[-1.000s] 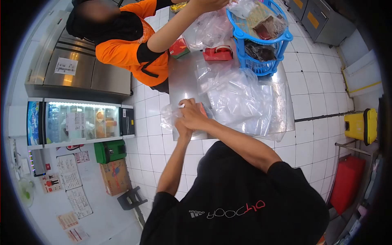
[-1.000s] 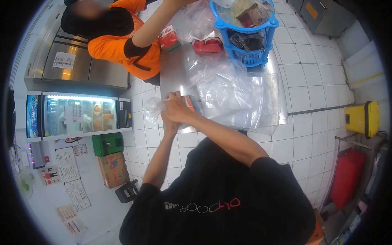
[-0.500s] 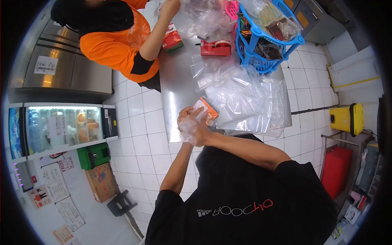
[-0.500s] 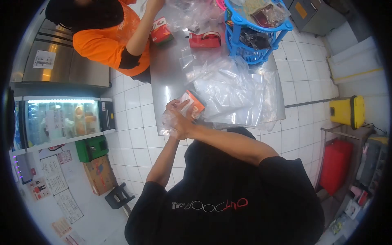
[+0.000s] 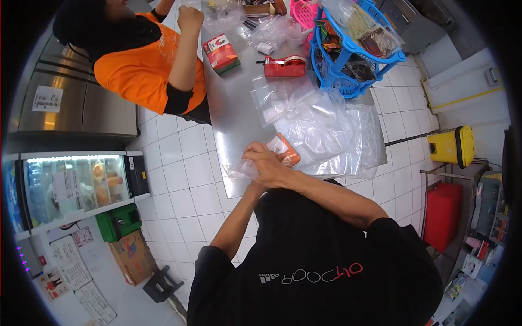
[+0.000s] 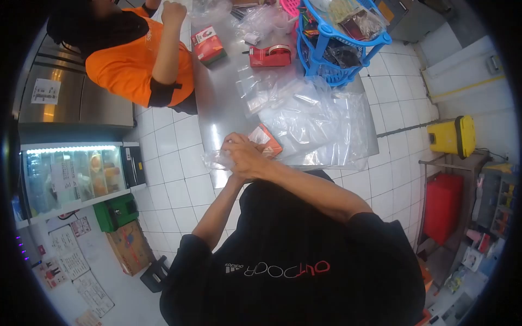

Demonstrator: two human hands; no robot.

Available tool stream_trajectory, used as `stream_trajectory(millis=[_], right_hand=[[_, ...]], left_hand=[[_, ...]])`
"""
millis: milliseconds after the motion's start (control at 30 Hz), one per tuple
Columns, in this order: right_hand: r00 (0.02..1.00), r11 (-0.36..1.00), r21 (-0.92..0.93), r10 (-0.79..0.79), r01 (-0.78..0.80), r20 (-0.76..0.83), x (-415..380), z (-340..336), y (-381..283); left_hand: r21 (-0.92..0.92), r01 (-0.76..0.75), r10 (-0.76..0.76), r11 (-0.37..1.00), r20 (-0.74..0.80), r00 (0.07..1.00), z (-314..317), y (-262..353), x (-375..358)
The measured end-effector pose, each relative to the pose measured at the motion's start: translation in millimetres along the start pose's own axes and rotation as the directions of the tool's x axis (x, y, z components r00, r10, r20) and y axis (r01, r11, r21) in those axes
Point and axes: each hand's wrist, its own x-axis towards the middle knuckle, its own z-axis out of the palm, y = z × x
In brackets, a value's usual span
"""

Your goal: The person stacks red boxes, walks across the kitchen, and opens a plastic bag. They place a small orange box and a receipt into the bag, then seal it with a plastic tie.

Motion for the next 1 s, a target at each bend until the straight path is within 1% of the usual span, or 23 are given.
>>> stream_trajectory(millis=[100, 167, 200, 267, 333, 400, 433, 467, 500, 533, 567, 600, 633, 700, 733, 767, 800, 833, 867, 900, 933, 967, 1000], right_hand=[[0.990, 0.977, -0.187, -0.081, 0.103, 0.118, -10.4, -0.7, 19.9], [0.937, 0.916, -0.215, -0.311, 0.340, 0.158, -20.9, -18.6, 25.6], [0.888, 0.861, -0.225, -0.423, 0.455, 0.178, -24.3, -34.8, 20.6], [0.938, 0.930, -0.129, -0.345, 0.345, 0.019, -45.7, -84.2, 0.1], [0.952, 0.955, -0.156, -0.274, 0.252, -0.140, -74.9, -116.4, 13.6], [0.921, 0.946, -0.296, -0.228, 0.133, -0.316, -105.3, -114.8, 51.4], [0.868, 0.872, -0.433, -0.384, 0.229, -0.315, -105.2, -105.3, 59.9], [0.797, 0.768, -0.563, -0.529, 0.305, -0.290, -102.8, -95.3, 66.3], [0.709, 0.635, -0.682, -0.662, 0.361, -0.241, -96.2, -87.2, 72.2], [0.685, 0.636, -0.668, -0.683, 0.387, -0.253, -84.9, -74.7, 72.7], [0.592, 0.609, -0.657, -0.750, 0.444, -0.295, -71.6, -69.3, 63.9], [0.491, 0.575, -0.650, -0.804, 0.497, -0.335, -54.1, -67.6, 55.7], [0.381, 0.532, -0.649, -0.845, 0.544, -0.374, -40.3, -68.8, 49.4], [0.419, 0.569, -0.318, -0.799, 0.759, -0.431, -29.2, -76.7, 35.3], [0.448, 0.552, -0.131, -0.775, 0.824, -0.447, -27.0, -77.9, 30.2], [0.718, 0.632, 0.345, -0.567, 0.693, -0.404, -31.6, -70.8, 27.0], [0.910, 0.561, 0.732, -0.361, 0.386, -0.203, -43.0, -59.2, 22.7], [0.935, 0.516, 0.802, -0.325, 0.300, -0.141, -56.5, -51.0, 16.0], [0.955, 0.464, 0.861, -0.287, 0.209, -0.078, -70.0, -42.9, 9.1], [0.890, 0.538, 0.725, -0.388, 0.430, -0.240, -79.7, -44.0, -4.3], [0.994, 0.255, 0.966, -0.113, 0.039, -0.010, -80.8, -47.0, -21.1], [0.943, -0.157, 0.937, 0.066, -0.313, 0.326, -81.9, -49.7, -34.4], [0.821, -0.254, 0.791, -0.025, -0.557, 0.570, -75.2, -43.1, -18.4]], left_hand=[[0.030, -0.025, 0.024, 0.999, 0.029, 0.999, 5.8, -1.1, 7.6], [0.036, -0.027, 0.025, 0.999, 0.039, 0.999, 5.5, 0.8, 9.5], [0.035, -0.025, 0.024, 0.999, 0.038, 0.999, 2.7, 6.9, 12.2], [0.095, -0.038, 0.037, 0.995, 0.002, 0.999, -10.4, 24.0, 18.9], [0.268, -0.056, 0.079, 0.962, -0.075, 0.994, -27.7, 45.1, 30.5], [0.498, -0.005, 0.097, 0.867, -0.160, 0.982, -50.8, 68.3, 44.6], [0.424, 0.180, -0.076, 0.888, -0.251, 0.965, -60.9, 89.2, 52.9], [0.327, 0.359, -0.249, 0.874, -0.332, 0.910, -65.1, 111.4, 58.7], [0.273, 0.415, -0.304, 0.868, -0.370, 0.878, -64.0, 135.9, 62.5], [0.215, 0.470, -0.360, 0.856, -0.403, 0.841, -61.4, 161.2, 63.2], [0.155, 0.522, -0.418, 0.839, -0.430, 0.800, -59.2, 177.8, 59.5], [0.072, 0.572, -0.505, 0.817, -0.390, 0.770, -59.8, 186.1, 54.0], [-0.015, 0.567, -0.511, 0.823, -0.453, 0.730, -49.4, 199.5, 51.4], [-0.185, 0.526, -0.529, 0.830, -0.560, 0.637, -24.4, 231.8, 48.1], [-0.079, 0.562, -0.530, 0.823, -0.459, 0.712, -30.1, 242.3, 44.6], [0.029, 0.584, -0.540, 0.811, -0.347, 0.767, -45.4, 252.2, 39.4], [0.135, 0.590, -0.555, 0.796, -0.224, 0.801, -59.0, 258.9, 33.1], [0.286, 0.482, -0.454, 0.828, -0.161, 0.876, -65.7, 260.8, 22.7], [0.419, 0.358, -0.359, 0.834, -0.080, 0.930, -70.6, 260.7, 8.5], [0.625, 0.144, -0.224, 0.768, 0.051, 0.973, -78.5, 262.3, 6.9], [0.768, -0.089, -0.082, 0.634, 0.181, 0.980, -86.5, 263.7, 5.1], [0.793, -0.108, -0.070, 0.599, 0.185, 0.980, -88.4, 253.3, 1.0], [0.816, -0.125, -0.064, 0.564, 0.194, 0.979, -87.6, 242.0, -3.9]])
